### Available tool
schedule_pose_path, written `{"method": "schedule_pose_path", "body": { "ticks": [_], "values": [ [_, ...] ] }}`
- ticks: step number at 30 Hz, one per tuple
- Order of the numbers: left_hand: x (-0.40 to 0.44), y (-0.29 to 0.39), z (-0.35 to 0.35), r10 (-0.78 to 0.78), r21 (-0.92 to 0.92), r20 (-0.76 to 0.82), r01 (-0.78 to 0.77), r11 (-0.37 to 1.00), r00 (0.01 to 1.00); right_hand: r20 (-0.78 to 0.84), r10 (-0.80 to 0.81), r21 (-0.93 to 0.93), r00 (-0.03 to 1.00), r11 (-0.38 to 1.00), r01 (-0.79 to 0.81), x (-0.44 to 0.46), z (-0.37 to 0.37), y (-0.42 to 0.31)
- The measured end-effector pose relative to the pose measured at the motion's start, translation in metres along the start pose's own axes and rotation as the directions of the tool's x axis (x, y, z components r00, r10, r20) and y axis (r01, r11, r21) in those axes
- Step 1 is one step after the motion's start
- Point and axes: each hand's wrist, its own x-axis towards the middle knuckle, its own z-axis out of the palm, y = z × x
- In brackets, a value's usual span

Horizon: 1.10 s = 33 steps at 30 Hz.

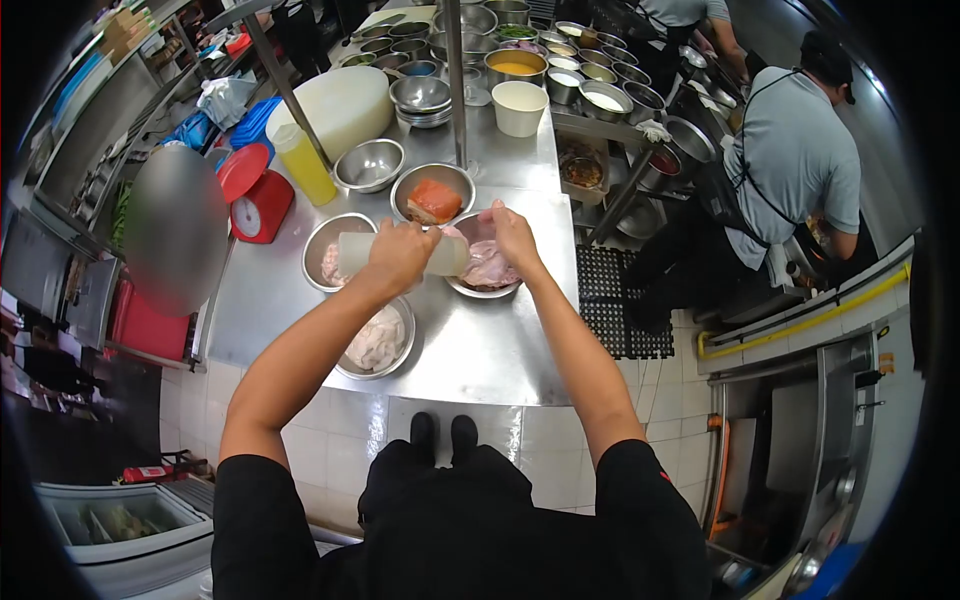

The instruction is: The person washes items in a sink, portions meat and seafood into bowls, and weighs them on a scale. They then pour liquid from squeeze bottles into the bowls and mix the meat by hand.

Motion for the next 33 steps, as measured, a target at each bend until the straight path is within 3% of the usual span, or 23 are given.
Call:
{"method": "schedule_pose_path", "body": {
  "ticks": [4,5,7,9,11,12,13,14,16,18,19,21,22,24,25,27,28,30,33],
  "values": [
    [0.005,0.001,-0.005,-0.02,-0.038,0.062,0.023,0.999,0.998,-0.02,-0.015,-0.045,1.0,0.999,0.014,-0.007,0.009,0.0],
    [0.005,0.0,-0.001,-0.036,-0.037,0.058,0.038,0.999,0.998,0.027,-0.076,-0.19,0.997,0.979,0.08,-0.007,0.012,0.0],
    [0.0,-0.009,0.011,-0.013,-0.209,-0.167,-0.022,0.978,0.986,0.171,-0.157,-0.356,0.973,0.911,0.209,-0.002,0.024,-0.002],
    [-0.015,-0.021,0.01,-0.081,-0.293,-0.26,0.002,0.956,0.962,0.113,-0.036,-0.223,0.993,0.973,0.06,-0.007,0.027,-0.025],
    [-0.033,-0.049,0.016,-0.138,-0.373,-0.357,-0.006,0.928,0.924,0.028,-0.166,-0.283,0.986,0.944,0.167,0.0,0.031,-0.023],
    [-0.041,-0.065,0.022,-0.229,-0.455,-0.487,-0.021,0.89,0.843,0.023,-0.227,-0.284,0.974,0.932,0.225,0.009,0.029,-0.009],
    [-0.048,-0.081,0.025,-0.322,-0.528,-0.598,-0.059,0.847,0.734,-0.026,-0.131,-0.25,0.991,0.961,0.121,0.008,0.027,-0.013],
    [-0.057,-0.098,0.024,-0.337,-0.53,-0.603,-0.047,0.847,0.723,-0.019,-0.048,-0.218,0.999,0.975,0.042,0.005,0.026,-0.026],
    [-0.08,-0.138,0.022,-0.597,-0.767,-0.545,-0.062,0.639,0.588,-0.043,-0.02,-0.173,0.999,0.985,0.012,0.007,0.03,-0.029],
    [-0.085,-0.19,0.068,-0.72,-0.78,-0.548,0.052,0.624,0.426,-0.086,-0.044,-0.166,0.995,0.986,0.029,0.012,0.034,-0.025],
    [-0.094,-0.204,0.075,-0.724,-0.783,-0.547,0.048,0.62,0.421,-0.083,-0.048,-0.173,0.995,0.984,0.033,0.013,0.037,-0.023],
    [-0.109,-0.226,0.09,-0.822,-0.88,-0.396,0.086,0.466,0.41,-0.122,-0.037,-0.096,0.992,0.995,0.025,0.017,0.045,-0.021],
    [-0.113,-0.237,0.1,-0.821,-0.881,-0.399,0.076,0.466,0.408,-0.127,-0.044,-0.102,0.991,0.994,0.031,0.017,0.047,-0.022],
    [-0.117,-0.254,0.123,-0.814,-0.843,-0.509,0.031,0.538,0.281,-0.168,0.001,-0.049,0.986,0.999,-0.01,0.016,0.052,-0.025],
    [-0.122,-0.255,0.12,-0.812,-0.845,-0.508,0.018,0.535,0.287,-0.2,-0.01,-0.014,0.98,1.0,0.007,0.014,0.056,-0.026],
    [-0.136,-0.247,0.101,-0.718,-0.696,-0.691,0.189,0.693,0.091,-0.249,-0.027,-0.095,0.968,0.995,0.003,0.004,0.063,-0.042],
    [-0.137,-0.241,0.105,-0.715,-0.699,-0.694,0.156,0.698,0.089,-0.286,-0.05,-0.165,0.957,0.986,0.002,0.002,0.063,-0.048],
    [-0.137,-0.229,0.117,-0.582,-0.594,-0.783,0.011,0.804,0.222,-0.324,-0.048,-0.137,0.945,0.991,0.003,0.006,0.067,-0.043],
    [-0.092,-0.225,0.117,-0.602,-0.628,-0.758,-0.035,0.777,0.251,-0.249,0.058,-0.069,0.967,0.995,-0.077,-0.007,0.111,-0.073]
  ]
}}
